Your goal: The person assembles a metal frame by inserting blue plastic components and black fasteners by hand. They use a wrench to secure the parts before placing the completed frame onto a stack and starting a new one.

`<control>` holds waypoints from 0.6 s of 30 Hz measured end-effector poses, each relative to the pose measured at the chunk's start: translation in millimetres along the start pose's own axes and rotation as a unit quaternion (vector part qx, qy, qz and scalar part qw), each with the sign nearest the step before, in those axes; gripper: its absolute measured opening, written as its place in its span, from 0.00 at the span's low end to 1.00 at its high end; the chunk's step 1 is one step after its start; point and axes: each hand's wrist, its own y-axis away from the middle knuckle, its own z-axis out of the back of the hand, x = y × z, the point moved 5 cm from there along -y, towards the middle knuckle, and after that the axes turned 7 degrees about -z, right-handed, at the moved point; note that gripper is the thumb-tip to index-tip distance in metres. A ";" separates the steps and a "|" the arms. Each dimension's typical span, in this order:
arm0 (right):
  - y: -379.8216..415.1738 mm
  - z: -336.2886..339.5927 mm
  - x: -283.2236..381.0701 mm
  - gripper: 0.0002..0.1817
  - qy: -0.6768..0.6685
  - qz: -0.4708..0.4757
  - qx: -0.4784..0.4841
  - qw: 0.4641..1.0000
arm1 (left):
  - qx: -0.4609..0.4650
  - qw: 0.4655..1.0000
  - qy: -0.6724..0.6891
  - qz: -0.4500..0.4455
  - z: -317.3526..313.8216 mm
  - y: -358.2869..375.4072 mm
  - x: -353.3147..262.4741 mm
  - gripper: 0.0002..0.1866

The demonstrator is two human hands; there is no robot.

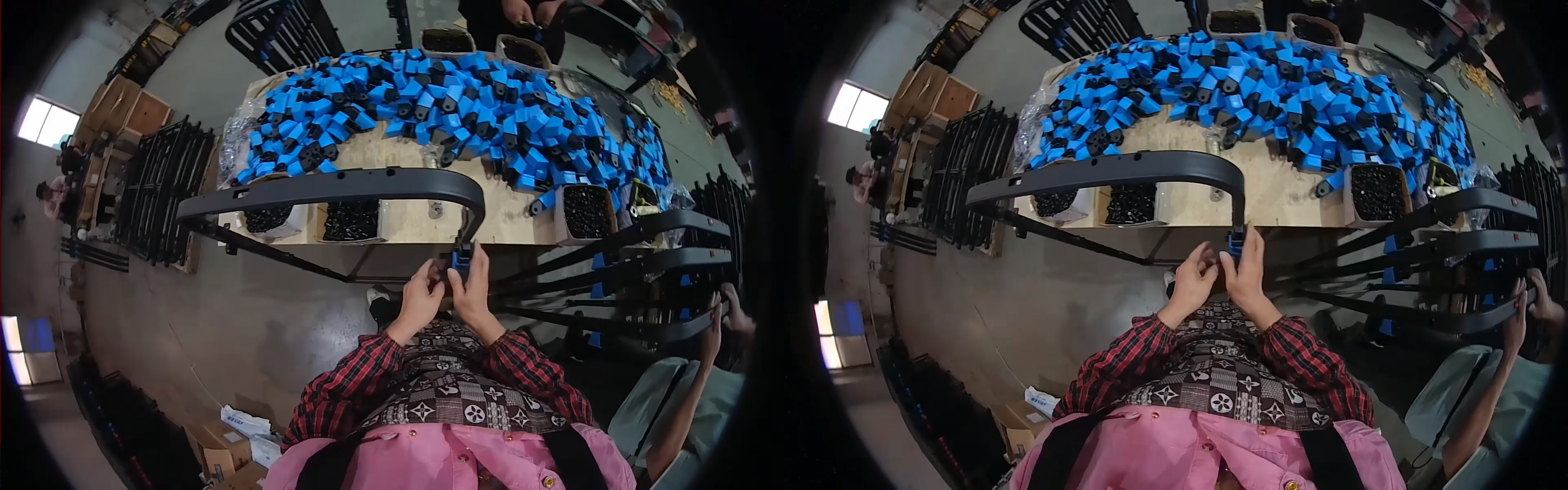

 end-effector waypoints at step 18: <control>-4.7 -6.8 -10.5 0.30 0.036 -0.033 -0.066 0.997 | 0.033 0.767 -0.633 -0.102 304.4 -192.6 146.8 0.10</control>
